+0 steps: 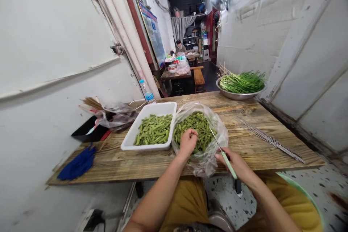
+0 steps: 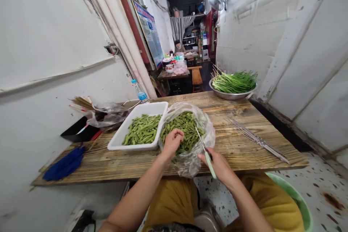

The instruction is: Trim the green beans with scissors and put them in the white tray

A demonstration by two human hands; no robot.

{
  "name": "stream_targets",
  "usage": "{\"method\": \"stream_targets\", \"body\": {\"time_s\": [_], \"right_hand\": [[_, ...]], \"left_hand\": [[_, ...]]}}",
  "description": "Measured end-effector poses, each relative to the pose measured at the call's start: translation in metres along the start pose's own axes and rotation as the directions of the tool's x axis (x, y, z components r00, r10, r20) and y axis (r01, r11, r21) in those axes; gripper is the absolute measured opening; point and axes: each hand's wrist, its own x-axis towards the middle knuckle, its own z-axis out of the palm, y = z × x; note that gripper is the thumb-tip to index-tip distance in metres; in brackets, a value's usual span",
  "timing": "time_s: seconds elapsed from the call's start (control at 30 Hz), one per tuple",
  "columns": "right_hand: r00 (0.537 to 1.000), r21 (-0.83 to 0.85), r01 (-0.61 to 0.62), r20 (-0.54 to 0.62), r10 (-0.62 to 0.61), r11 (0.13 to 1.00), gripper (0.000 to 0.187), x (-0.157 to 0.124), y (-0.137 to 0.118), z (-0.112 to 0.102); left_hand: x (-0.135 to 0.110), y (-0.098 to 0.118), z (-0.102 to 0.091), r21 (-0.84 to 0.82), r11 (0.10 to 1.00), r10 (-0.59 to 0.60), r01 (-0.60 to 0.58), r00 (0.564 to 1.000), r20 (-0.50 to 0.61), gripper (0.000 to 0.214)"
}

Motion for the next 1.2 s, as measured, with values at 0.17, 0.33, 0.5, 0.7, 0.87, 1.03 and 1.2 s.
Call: {"method": "stream_targets", "body": {"time_s": [0.17,0.33,0.5,0.7,0.87,1.03,1.2], "right_hand": [[0.998,0.006,-0.035,0.052,0.035,0.999,0.043,-0.008,0.001,-0.004],[0.995,-0.041,-0.030,0.090,0.033,0.999,0.045,-0.011,-0.003,-0.005],[0.995,-0.080,-0.054,0.081,0.061,0.995,0.046,-0.013,0.002,-0.002],[0.994,-0.130,-0.074,0.073,0.084,0.989,0.049,-0.016,-0.002,-0.005],[0.994,-0.113,-0.032,0.104,0.043,0.993,0.047,-0.013,-0.011,-0.009],[0.994,-0.122,0.000,0.105,0.013,0.992,0.040,-0.009,-0.014,-0.009],[0.993,-0.125,0.019,0.114,-0.005,0.992,0.035,-0.011,-0.015,-0.007]], "left_hand": [[-0.013,0.000,0.008,0.627,0.729,0.143,-0.274,0.957,0.252,0.013],[-0.015,-0.002,0.011,0.719,0.648,0.075,-0.250,0.961,0.267,0.014],[-0.014,-0.009,0.012,0.513,0.828,0.154,-0.227,0.971,0.182,0.009],[-0.005,-0.006,0.004,0.152,0.985,0.041,-0.087,0.958,0.283,0.015],[-0.004,0.002,-0.002,0.086,0.995,0.012,-0.046,0.931,0.366,0.017],[0.000,0.005,-0.010,0.134,0.986,0.028,-0.095,0.903,0.428,0.016],[0.006,0.002,-0.020,0.056,0.996,-0.092,0.073,0.835,0.542,0.021]]}}
